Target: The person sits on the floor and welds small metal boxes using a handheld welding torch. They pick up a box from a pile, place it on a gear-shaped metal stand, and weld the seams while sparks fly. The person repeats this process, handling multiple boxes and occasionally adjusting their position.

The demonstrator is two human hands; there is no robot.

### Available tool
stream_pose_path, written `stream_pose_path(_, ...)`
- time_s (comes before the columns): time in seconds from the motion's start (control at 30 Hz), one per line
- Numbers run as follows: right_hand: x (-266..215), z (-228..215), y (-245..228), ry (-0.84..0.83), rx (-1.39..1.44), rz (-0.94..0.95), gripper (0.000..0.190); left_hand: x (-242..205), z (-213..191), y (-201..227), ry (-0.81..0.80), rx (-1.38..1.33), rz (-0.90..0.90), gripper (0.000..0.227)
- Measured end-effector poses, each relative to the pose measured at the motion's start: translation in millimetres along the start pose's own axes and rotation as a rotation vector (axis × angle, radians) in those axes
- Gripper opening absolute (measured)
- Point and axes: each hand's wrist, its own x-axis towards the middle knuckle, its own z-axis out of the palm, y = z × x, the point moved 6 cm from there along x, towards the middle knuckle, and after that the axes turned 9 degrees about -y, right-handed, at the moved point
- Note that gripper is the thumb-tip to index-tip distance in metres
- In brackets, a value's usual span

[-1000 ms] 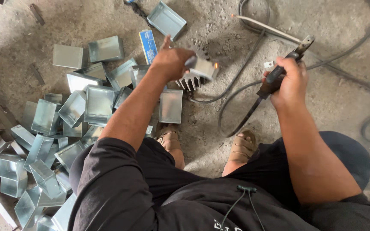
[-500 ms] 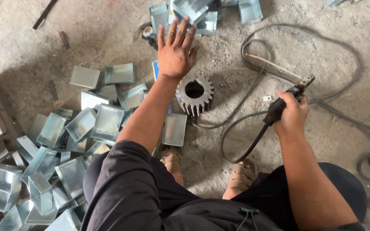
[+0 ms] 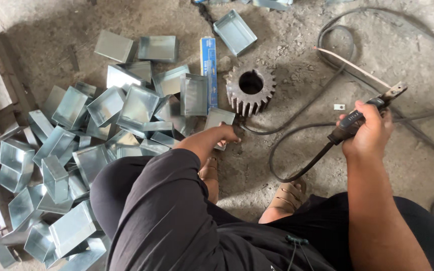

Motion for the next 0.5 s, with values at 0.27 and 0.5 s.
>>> stream_pose_path(0.27,4,4,18,-0.006,-0.005,0.03,0.026,9,35,2,-0.012,-0.179,-0.011,0.056)
stream_pose_path(0.5,6,14,25,-0.06,-0.039,-0.046,0.03,-15,-11,-27,0.469,-0.898,-0.421,0.029)
